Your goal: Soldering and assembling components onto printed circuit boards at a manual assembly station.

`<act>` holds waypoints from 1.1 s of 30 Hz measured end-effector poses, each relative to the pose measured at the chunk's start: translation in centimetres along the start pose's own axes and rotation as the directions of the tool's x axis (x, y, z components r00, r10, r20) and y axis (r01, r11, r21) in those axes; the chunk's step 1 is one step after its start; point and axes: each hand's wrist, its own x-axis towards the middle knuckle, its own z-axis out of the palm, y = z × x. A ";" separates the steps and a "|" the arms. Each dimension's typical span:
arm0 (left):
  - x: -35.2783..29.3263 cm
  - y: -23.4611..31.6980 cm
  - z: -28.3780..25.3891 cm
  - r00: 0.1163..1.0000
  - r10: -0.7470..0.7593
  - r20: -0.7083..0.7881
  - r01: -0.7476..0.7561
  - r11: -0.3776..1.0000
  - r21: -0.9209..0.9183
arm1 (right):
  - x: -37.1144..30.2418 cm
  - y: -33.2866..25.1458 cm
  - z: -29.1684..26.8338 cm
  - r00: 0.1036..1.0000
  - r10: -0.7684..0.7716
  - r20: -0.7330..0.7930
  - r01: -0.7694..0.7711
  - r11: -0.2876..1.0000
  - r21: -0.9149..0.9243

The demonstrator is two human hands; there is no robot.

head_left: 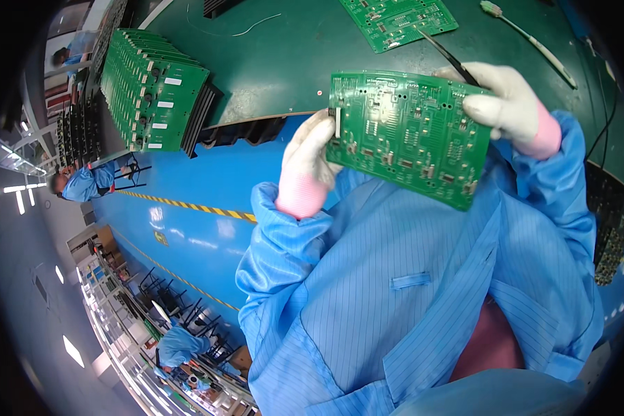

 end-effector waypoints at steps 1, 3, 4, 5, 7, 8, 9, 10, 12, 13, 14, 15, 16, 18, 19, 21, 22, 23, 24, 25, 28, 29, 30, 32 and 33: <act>-0.3 0.3 -0.2 1.000 0.000 -0.006 0.000 1.000 0.000 | 0.5 -0.3 -0.5 1.000 0.002 0.005 -0.002 1.000 0.003; -0.8 1.2 0.2 0.995 -0.038 0.095 0.031 0.996 0.079 | 1.7 -1.1 -1.1 0.988 0.011 0.151 -0.012 1.000 0.005; -1.0 1.5 0.5 0.987 -0.063 0.147 0.046 0.992 0.119 | 2.2 -1.5 -1.4 0.975 0.017 0.220 -0.019 1.000 0.005; -1.0 1.4 0.6 0.976 -0.093 0.197 0.061 0.985 0.159 | 2.6 -1.5 -1.6 0.958 0.024 0.286 -0.027 1.000 0.007; -1.2 0.6 -0.7 0.976 -0.090 0.198 0.058 0.985 0.162 | 3.4 -1.5 -1.4 0.967 0.017 0.256 -0.010 1.000 -0.026; -0.9 -0.1 -1.6 0.974 -0.087 0.210 0.053 0.985 0.164 | 3.7 -1.5 -1.4 0.977 0.008 0.215 0.006 0.998 -0.067; -0.7 -0.7 -2.3 0.971 -0.087 0.223 0.050 0.985 0.165 | 3.9 -1.4 -1.4 0.985 0.000 0.174 0.019 0.994 -0.108; -0.6 -1.3 -3.0 0.968 -0.087 0.235 0.048 0.985 0.166 | 4.0 -1.2 -1.5 0.991 -0.007 0.133 0.027 0.988 -0.150; -0.6 -2.2 -2.8 0.974 -0.043 0.221 0.019 0.994 0.112 | 3.9 -0.3 -2.6 0.972 -0.231 0.044 0.227 0.876 -0.426; -0.6 -2.9 -2.5 0.979 0.011 0.206 -0.023 0.998 0.054 | 3.6 0.1 -3.4 0.889 -0.457 0.033 0.355 0.640 -0.682; -0.7 -3.5 -2.1 0.980 0.064 0.187 -0.065 0.998 -0.005 | 3.3 0.5 -4.1 0.758 -0.646 0.097 0.383 0.318 -0.867; -0.7 -4.0 -1.8 0.980 0.116 0.165 -0.107 0.992 -0.062 | 3.0 0.7 -4.5 0.601 -0.767 0.226 0.309 -0.038 -0.950; -0.8 -4.4 -1.6 0.981 0.112 0.159 -0.104 0.993 -0.060 | 2.0 0.4 -3.7 0.640 -0.761 0.103 0.280 0.107 -0.954; -0.9 -5.0 -1.1 0.977 0.194 0.093 -0.190 0.981 -0.045 | -0.6 -0.7 -0.7 0.683 -0.730 -0.020 0.244 0.253 -0.936; -1.0 -5.2 -0.8 0.970 0.237 0.056 -0.236 0.971 -0.033 | -1.0 -1.3 1.2 0.752 -0.657 -0.042 0.309 0.409 -0.859; -0.8 -5.6 -0.3 0.963 0.267 0.031 -0.266 0.963 -0.030 | -2.1 -1.1 3.3 0.828 -0.560 0.023 0.354 0.492 -0.795; -0.7 -5.8 -0.2 0.960 0.281 0.009 -0.281 0.959 -0.024 | -2.2 -0.3 3.9 0.834 -0.542 0.099 0.376 0.429 -0.822; -0.6 -6.0 0.0 0.956 0.292 -0.009 -0.292 0.956 -0.017 | -2.3 0.5 4.4 0.839 -0.537 0.091 0.367 0.434 -0.823; -0.6 -6.2 0.2 0.952 0.305 -0.028 -0.305 0.952 -0.009 | -2.4 1.3 4.8 0.856 -0.503 0.120 0.330 0.352 -0.876; -0.5 -6.3 0.3 0.947 0.318 -0.046 -0.318 0.948 0.000 | -2.4 1.9 5.1 0.873 -0.466 0.146 0.295 0.265 -0.918; -0.5 -6.7 -0.1 0.940 0.329 -0.094 -0.323 0.943 0.081 | -1.9 2.5 5.8 0.873 -0.461 0.159 0.261 0.166 -0.951; -0.6 -6.7 -0.3 0.934 0.340 -0.114 -0.326 0.937 0.122 | -1.6 2.6 6.0 0.872 -0.460 0.167 0.243 0.112 -0.963; -0.5 -6.8 -0.3 0.927 0.351 -0.133 -0.329 0.930 0.162 | -1.4 2.7 6.2 0.871 -0.459 0.174 0.225 0.058 -0.973; -0.5 -6.8 0.1 0.921 0.351 -0.171 -0.319 0.929 0.187 | -1.0 3.0 6.4 0.867 -0.465 0.180 0.224 0.042 -0.974; -0.5 -6.8 0.4 0.912 0.355 -0.207 -0.313 0.926 0.211 | -0.8 3.2 6.4 0.861 -0.474 0.188 0.224 0.022 -0.974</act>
